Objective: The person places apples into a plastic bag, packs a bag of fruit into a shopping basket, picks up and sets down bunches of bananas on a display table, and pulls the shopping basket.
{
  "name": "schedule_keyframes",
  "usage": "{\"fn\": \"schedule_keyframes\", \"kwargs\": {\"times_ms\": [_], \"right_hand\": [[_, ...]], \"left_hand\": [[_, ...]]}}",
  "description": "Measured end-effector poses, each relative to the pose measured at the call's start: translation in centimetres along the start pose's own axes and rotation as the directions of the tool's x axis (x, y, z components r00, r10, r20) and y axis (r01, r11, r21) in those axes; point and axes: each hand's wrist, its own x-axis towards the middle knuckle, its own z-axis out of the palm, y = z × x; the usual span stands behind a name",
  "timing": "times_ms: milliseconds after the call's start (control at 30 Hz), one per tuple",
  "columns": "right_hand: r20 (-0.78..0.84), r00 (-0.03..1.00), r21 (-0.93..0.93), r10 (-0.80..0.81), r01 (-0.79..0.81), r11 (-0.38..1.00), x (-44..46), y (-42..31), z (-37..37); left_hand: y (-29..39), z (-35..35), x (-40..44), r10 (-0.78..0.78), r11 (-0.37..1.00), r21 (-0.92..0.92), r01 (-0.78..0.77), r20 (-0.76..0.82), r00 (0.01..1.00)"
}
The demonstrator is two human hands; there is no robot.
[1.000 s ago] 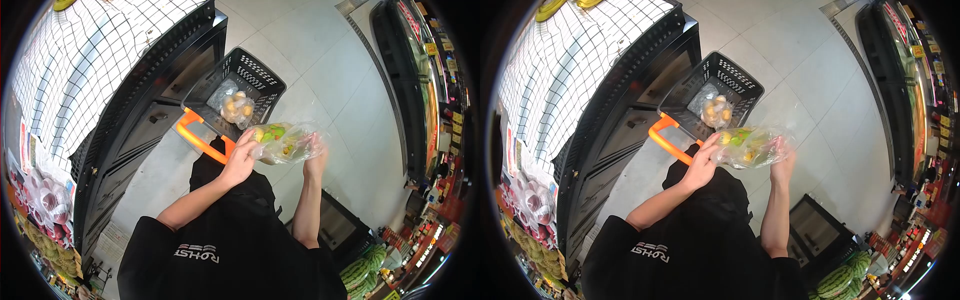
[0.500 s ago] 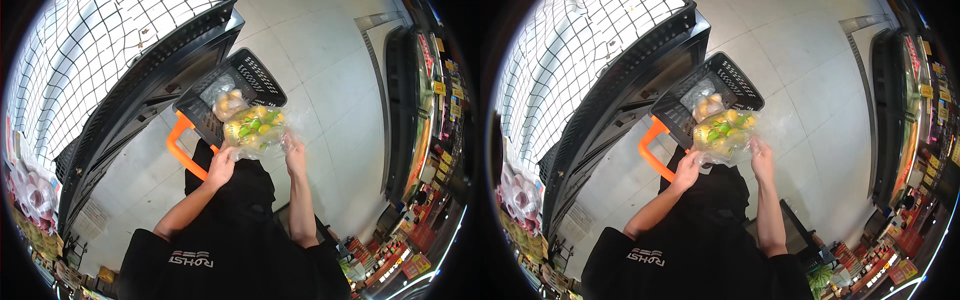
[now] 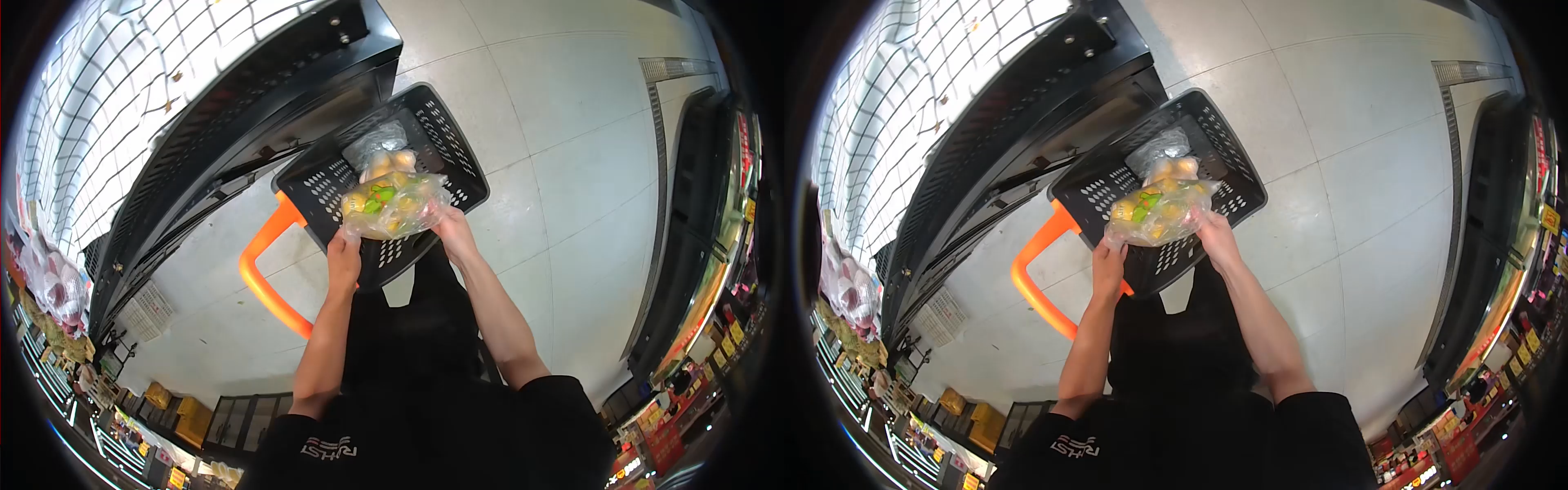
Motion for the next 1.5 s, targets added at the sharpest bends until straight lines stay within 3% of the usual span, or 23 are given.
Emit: {"fn": "schedule_keyframes", "kwargs": {"times_ms": [100, 167, 233, 333, 433, 500, 533, 567, 633, 767, 867, 967, 1100, 1167, 1233, 1367, 1433, 1500], "right_hand": [[0.005, 1.0, -0.079, -0.014, 0.014, 0.997, 5.4, 1.2, -1.4], [0.019, 0.996, -0.363, 0.09, -0.077, 0.929, 9.1, 0.7, -1.9], [-0.08, 0.949, -0.241, 0.306, -0.316, 0.918, 13.0, 0.2, -1.2], [0.004, 0.965, -0.126, 0.263, -0.26, 0.957, 20.4, 4.8, -1.9], [0.002, 0.963, -0.143, 0.27, -0.267, 0.953, 25.0, 7.0, -2.2], [0.106, 0.964, -0.094, 0.245, -0.235, 0.967, 27.5, 9.2, -2.3], [0.092, 0.963, -0.059, 0.252, -0.247, 0.967, 28.3, 10.0, -2.2], [0.088, 0.965, -0.041, 0.245, -0.243, 0.969, 29.1, 10.9, -2.2], [0.05, 0.97, 0.053, 0.239, -0.242, 0.969, 30.1, 12.0, -2.2], [0.058, 0.981, 0.132, 0.186, -0.192, 0.972, 32.6, 14.7, -2.9], [0.106, 0.986, 0.194, 0.126, -0.145, 0.97, 34.6, 16.6, -3.2], [0.126, 0.988, 0.118, 0.095, -0.11, 0.987, 35.3, 17.2, -3.0], [0.07, 0.993, 0.133, 0.096, -0.105, 0.986, 36.4, 18.5, -3.1], [0.045, 0.996, 0.157, 0.082, -0.088, 0.984, 37.4, 19.0, -3.3], [0.092, 0.99, -0.04, 0.111, -0.107, 0.993, 37.9, 19.4, -3.8], [0.087, 0.992, -0.083, 0.095, -0.088, 0.993, 39.3, 21.2, -3.0], [0.09, 0.994, -0.194, 0.067, -0.049, 0.98, 39.8, 22.5, -2.8], [0.12, 0.993, -0.261, -0.009, 0.04, 0.965, 41.2, 24.1, -2.5]], "left_hand": [[-2.5, 1.9, 4.5, 0.075, 0.996, -0.045, -0.08, -0.098, 0.992], [-5.4, 2.2, 8.8, 0.063, 0.998, 0.015, -0.062, -0.112, 0.992], [-7.7, 3.0, 13.2, 0.154, 0.987, 0.076, -0.141, -0.2, 0.968], [-8.6, 3.2, 17.9, 0.11, 0.986, 0.145, -0.083, -0.188, 0.976], [-11.9, 2.8, 22.1, 0.137, 0.99, 0.004, -0.14, -0.263, 0.955], [-13.7, 2.5, 24.0, 0.124, 0.984, 0.168, -0.066, -0.365, 0.923], [-14.7, 2.5, 25.0, 0.214, 0.973, 0.168, -0.161, -0.378, 0.901], [-15.4, 1.8, 25.9, 0.153, 0.968, 0.238, -0.082, -0.296, 0.943], [-15.7, 1.8, 27.5, 0.17, 0.94, 0.337, -0.052, -0.331, 0.928], [-15.2, 2.2, 28.6, 0.223, 0.912, 0.393, -0.117, -0.236, 0.946], [-17.9, 1.8, 30.3, 0.201, 0.926, 0.368, -0.088, -0.28, 0.939], [-18.2, 1.9, 30.7, 0.159, 0.925, 0.38, -0.027, -0.322, 0.933], [-20.0, 1.4, 32.7, 0.246, 0.903, 0.413, -0.117, -0.275, 0.929], [-20.6, 1.0, 34.0, 0.103, 0.922, 0.387, 0.008, -0.266, 0.959], [-21.5, 0.8, 34.8, -0.027, 0.942, 0.313, 0.124, -0.297, 0.954], [-24.5, -0.9, 36.8, 0.03, 0.951, 0.304, 0.061, -0.285, 0.958], [-25.7, -2.7, 37.6, -0.111, 0.934, 0.309, 0.18, -0.23, 0.967], [-26.3, -3.5, 38.3, -0.086, 0.925, 0.346, 0.157, -0.212, 0.973]]}}
